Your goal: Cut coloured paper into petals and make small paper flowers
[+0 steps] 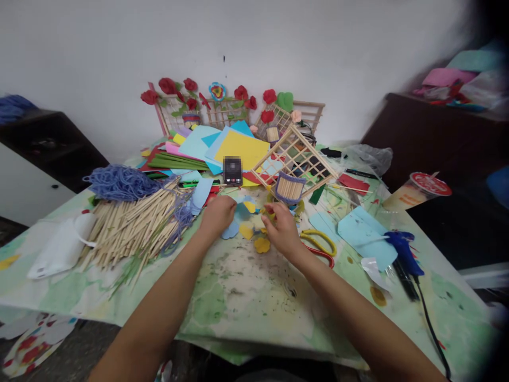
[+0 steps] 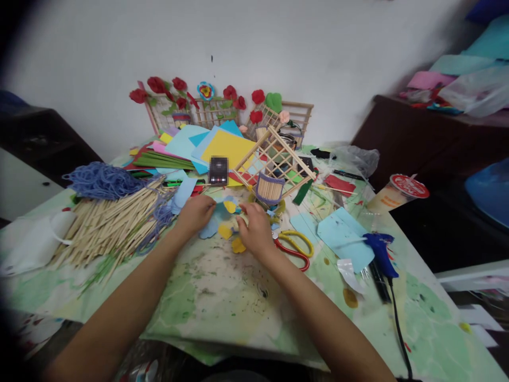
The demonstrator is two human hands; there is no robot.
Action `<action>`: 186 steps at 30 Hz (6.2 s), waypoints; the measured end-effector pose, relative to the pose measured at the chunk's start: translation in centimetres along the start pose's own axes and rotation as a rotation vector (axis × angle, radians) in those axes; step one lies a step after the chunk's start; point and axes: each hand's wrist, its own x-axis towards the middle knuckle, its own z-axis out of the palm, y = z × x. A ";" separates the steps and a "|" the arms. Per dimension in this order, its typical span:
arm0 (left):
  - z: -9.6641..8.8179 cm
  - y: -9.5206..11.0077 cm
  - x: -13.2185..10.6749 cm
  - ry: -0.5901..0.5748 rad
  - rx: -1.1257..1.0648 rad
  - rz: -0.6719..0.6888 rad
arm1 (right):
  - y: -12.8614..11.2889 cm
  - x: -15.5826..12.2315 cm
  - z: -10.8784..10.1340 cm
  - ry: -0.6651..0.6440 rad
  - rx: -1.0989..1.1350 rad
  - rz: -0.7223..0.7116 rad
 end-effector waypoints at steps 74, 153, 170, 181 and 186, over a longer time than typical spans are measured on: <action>1.6 8.7 -9.9 -0.344 -0.272 0.209 | -0.7 -10.4 -3.4 -0.393 -0.473 0.096; 1.9 11.4 -7.6 -0.747 -1.440 -0.385 | 0.1 -7.0 -4.8 -0.428 0.314 0.438; 1.7 9.6 -6.6 -0.361 -1.343 -0.459 | 2.1 -5.6 -7.2 0.368 0.333 0.629; 2.3 9.7 -6.6 -0.464 -1.404 -0.434 | 0.6 -7.9 -4.2 -0.115 0.184 0.267; 2.3 7.6 -5.6 -0.537 -1.245 -0.173 | 1.4 -7.1 -5.7 -0.249 -0.026 -0.233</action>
